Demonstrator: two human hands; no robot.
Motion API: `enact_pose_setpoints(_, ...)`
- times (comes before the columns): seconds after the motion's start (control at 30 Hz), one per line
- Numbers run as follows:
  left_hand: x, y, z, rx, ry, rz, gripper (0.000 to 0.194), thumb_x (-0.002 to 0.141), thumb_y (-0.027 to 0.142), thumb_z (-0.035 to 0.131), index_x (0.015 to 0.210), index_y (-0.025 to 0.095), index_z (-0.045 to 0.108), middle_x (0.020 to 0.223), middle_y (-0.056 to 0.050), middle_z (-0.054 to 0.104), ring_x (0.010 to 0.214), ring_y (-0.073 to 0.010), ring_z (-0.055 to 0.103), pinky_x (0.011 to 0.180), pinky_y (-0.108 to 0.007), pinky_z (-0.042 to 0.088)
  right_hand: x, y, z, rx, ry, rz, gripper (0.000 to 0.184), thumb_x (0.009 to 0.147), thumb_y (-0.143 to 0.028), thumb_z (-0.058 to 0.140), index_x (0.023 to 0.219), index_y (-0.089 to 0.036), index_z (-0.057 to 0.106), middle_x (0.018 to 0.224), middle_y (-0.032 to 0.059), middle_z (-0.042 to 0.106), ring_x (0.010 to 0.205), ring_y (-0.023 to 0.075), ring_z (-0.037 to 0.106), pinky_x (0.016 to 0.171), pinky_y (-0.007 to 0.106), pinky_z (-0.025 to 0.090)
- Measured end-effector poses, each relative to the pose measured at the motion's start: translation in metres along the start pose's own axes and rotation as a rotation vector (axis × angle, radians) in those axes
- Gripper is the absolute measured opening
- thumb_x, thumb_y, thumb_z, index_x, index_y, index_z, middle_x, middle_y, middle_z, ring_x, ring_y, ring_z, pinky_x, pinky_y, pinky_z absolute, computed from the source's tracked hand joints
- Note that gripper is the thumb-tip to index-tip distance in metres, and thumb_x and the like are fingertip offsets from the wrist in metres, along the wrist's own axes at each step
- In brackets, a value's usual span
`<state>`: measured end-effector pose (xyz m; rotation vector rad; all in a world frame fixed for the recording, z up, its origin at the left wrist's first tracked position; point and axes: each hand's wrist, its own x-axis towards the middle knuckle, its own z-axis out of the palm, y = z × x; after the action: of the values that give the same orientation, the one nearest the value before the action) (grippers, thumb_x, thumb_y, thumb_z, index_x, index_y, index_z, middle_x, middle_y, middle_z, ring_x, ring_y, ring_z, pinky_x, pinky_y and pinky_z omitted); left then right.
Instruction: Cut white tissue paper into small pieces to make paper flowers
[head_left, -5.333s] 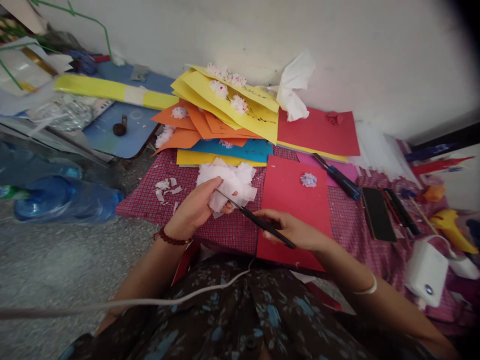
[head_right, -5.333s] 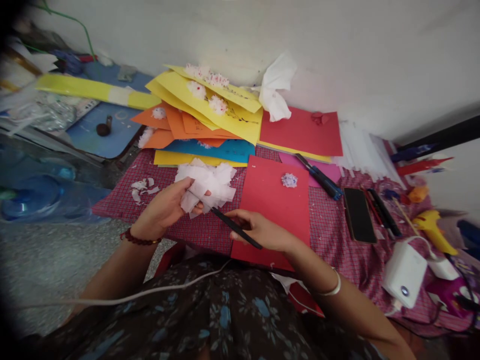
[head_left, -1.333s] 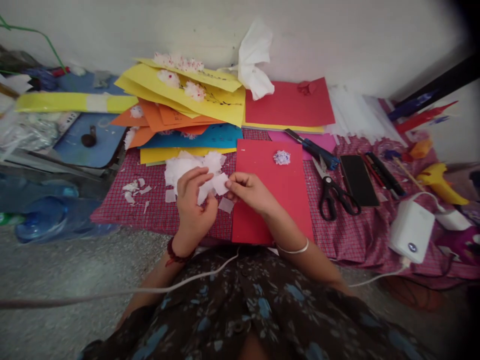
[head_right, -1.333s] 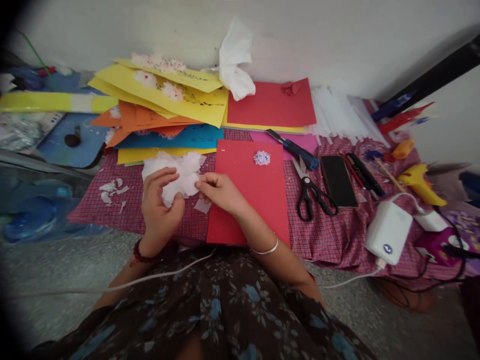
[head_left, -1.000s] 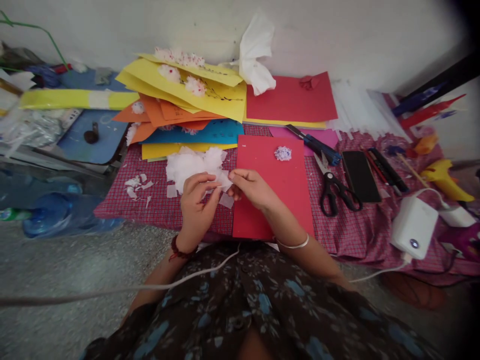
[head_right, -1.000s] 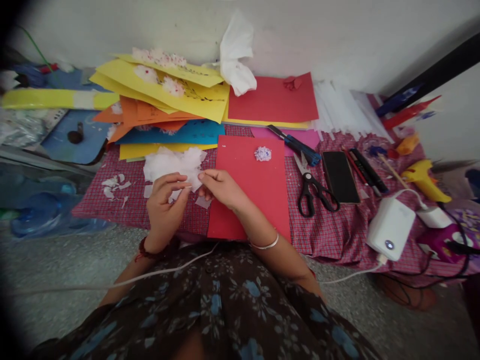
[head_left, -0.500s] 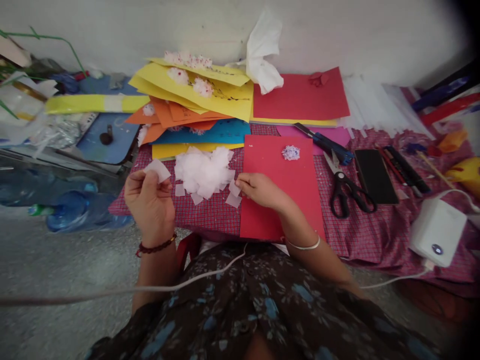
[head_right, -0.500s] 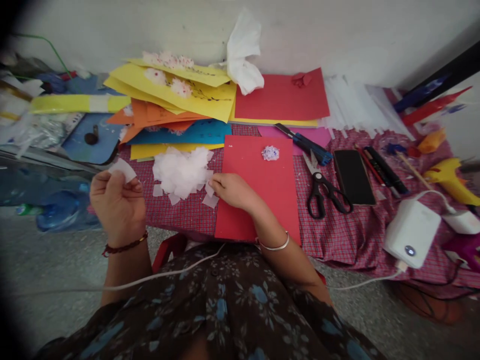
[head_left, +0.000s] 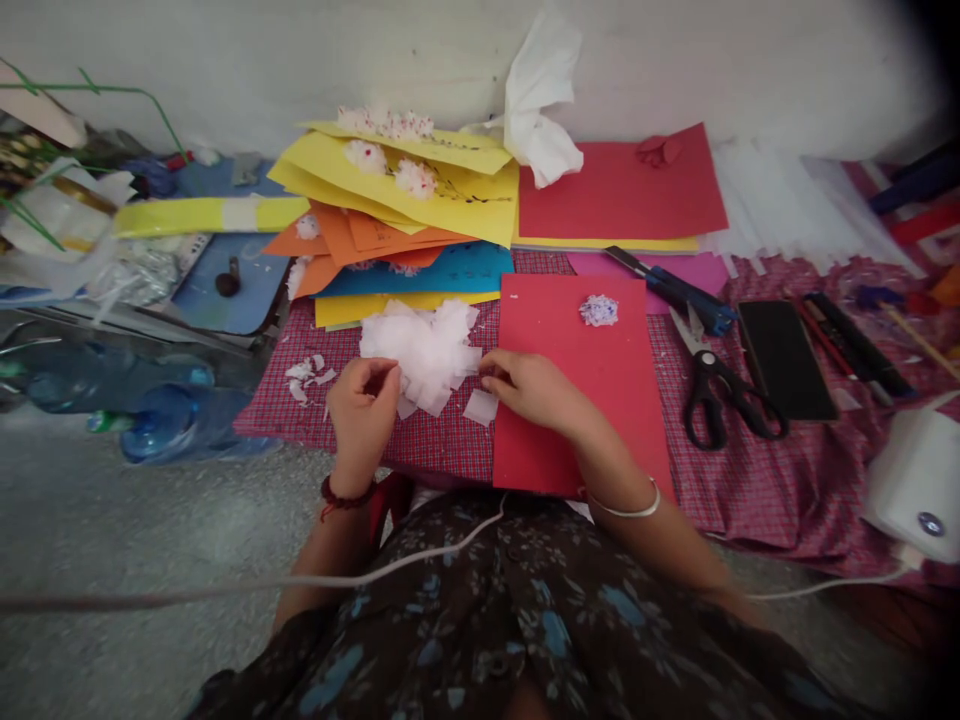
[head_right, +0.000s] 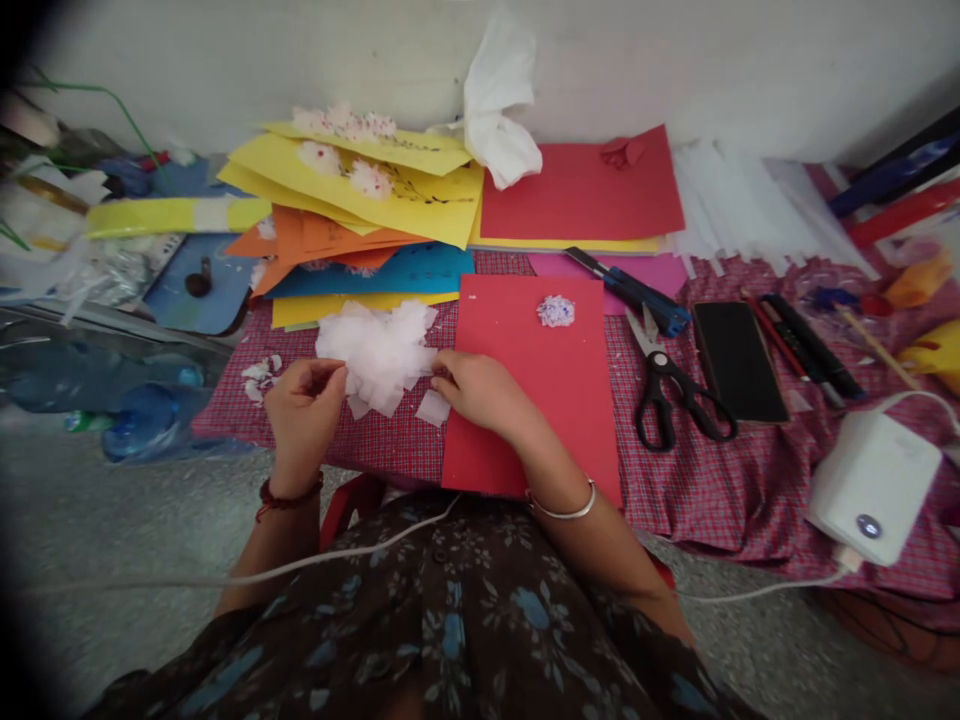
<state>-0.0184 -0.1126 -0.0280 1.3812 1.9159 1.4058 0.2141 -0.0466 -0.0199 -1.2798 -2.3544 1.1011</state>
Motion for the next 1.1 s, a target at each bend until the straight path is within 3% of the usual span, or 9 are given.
enact_pose_setpoints(0.13, 0.016, 0.001, 0.004, 0.119, -0.088, 0.146, 0.022, 0.071, 0.012, 0.076, 0.089, 0.023, 0.076, 0.091, -0.005, 0.064, 0.091, -0.0240, 0.057, 0.090, -0.037, 0.044, 0.001, 0.001, 0.004, -0.001, 0.016, -0.040, 0.015, 0.095, -0.020, 0.057, 0.105, -0.017, 0.067, 0.106, 0.0112, 0.076, 0.090, 0.0230, 0.067, 0.076, 0.032, 0.043)
enact_pose_setpoints(0.23, 0.031, 0.008, 0.006, 0.116, -0.146, 0.175, 0.015, 0.066, 0.010, 0.077, 0.074, 0.023, 0.073, 0.090, -0.005, 0.062, 0.097, -0.0259, 0.054, 0.096, -0.041, 0.042, 0.002, 0.002, 0.006, 0.048, 0.039, -0.054, 0.015, 0.093, -0.018, 0.057, 0.104, -0.018, 0.068, 0.106, 0.0099, 0.075, 0.091, 0.0221, 0.067, 0.079, 0.032, 0.044)
enact_pose_setpoints(0.33, 0.050, 0.023, 0.002, -0.130, -0.236, 0.039, 0.011, 0.069, 0.011, 0.077, 0.068, 0.020, 0.069, 0.077, -0.003, 0.061, 0.077, -0.0180, 0.053, 0.075, -0.030, 0.046, 0.001, 0.001, 0.004, 0.174, 0.103, -0.068, 0.015, 0.093, -0.021, 0.056, 0.101, -0.018, 0.068, 0.096, 0.0062, 0.074, 0.082, 0.0185, 0.064, 0.075, 0.031, 0.045)
enact_pose_setpoints(0.43, 0.072, 0.042, -0.006, -0.395, -0.505, -0.104, 0.009, 0.072, 0.016, 0.078, 0.071, 0.018, 0.069, 0.065, -0.002, 0.060, 0.057, -0.0115, 0.050, 0.053, -0.023, 0.039, 0.000, -0.005, -0.001, 0.367, 0.185, -0.090, 0.015, 0.092, -0.026, 0.054, 0.098, -0.018, 0.066, 0.085, 0.0027, 0.069, 0.074, 0.0157, 0.059, 0.068, 0.029, 0.044)
enact_pose_setpoints(0.53, 0.091, 0.056, -0.005, -0.476, -0.750, -0.103, 0.010, 0.072, 0.020, 0.079, 0.072, 0.018, 0.069, 0.060, -0.001, 0.060, 0.048, -0.0097, 0.049, 0.045, -0.021, 0.037, -0.001, -0.017, -0.007, 0.562, 0.218, -0.095, 0.015, 0.092, -0.028, 0.054, 0.097, -0.018, 0.063, 0.074, -0.0011, 0.061, 0.067, 0.0132, 0.055, 0.063, 0.027, 0.044)
enact_pose_setpoints(0.7, 0.106, 0.055, 0.015, -0.498, -0.924, -0.080, 0.014, 0.070, 0.023, 0.083, 0.069, 0.017, 0.070, 0.058, -0.002, 0.061, 0.046, -0.0079, 0.051, 0.043, -0.018, 0.041, 0.011, -0.038, -0.014, 0.780, 0.275, 0.000, 0.016, 0.094, -0.030, 0.055, 0.107, -0.020, 0.057, 0.072, -0.0035, 0.061, 0.058, 0.0105, 0.056, 0.055, 0.024, 0.044)
enact_pose_setpoints(0.83, 0.108, 0.044, 0.027, -0.555, -0.979, -0.156, 0.017, 0.068, 0.022, 0.085, 0.069, 0.017, 0.069, 0.056, -0.001, 0.060, 0.045, -0.0073, 0.051, 0.043, -0.016, 0.042, 0.031, -0.041, -0.011, 0.895, 0.267, 0.046, 0.015, 0.089, -0.029, 0.064, 0.098, -0.020, 0.056, 0.074, -0.0038, 0.062, 0.054, 0.0091, 0.055, 0.051, 0.022, 0.043)
enact_pose_setpoints(1.0, 0.107, 0.030, 0.030, -0.685, -0.968, -0.250, 0.030, 0.065, 0.019, 0.085, 0.093, 0.017, 0.072, 0.063, 0.002, 0.060, 0.049, -0.0075, 0.054, 0.045, -0.016, 0.044, 0.045, -0.025, -0.003, 0.907, 0.294, 0.067, 0.020, 0.081, -0.033, 0.069, 0.077, -0.020, 0.054, 0.063, -0.0065, 0.054, 0.052, 0.0080, 0.049, 0.053, 0.021, 0.042)
enact_pose_setpoints(1.1, 0.104, 0.026, 0.032, -0.701, -0.967, -0.219, 0.031, 0.067, 0.016, 0.082, 0.095, 0.016, 0.070, 0.063, 0.004, 0.059, 0.053, -0.0067, 0.053, 0.048, -0.016, 0.042, 0.041, -0.016, -0.001, 0.832, 0.176, 0.003, 0.024, 0.078, -0.036, 0.073, 0.077, -0.018, 0.056, 0.066, -0.0055, 0.053, 0.058, 0.0083, 0.048, 0.056, 0.022, 0.040)
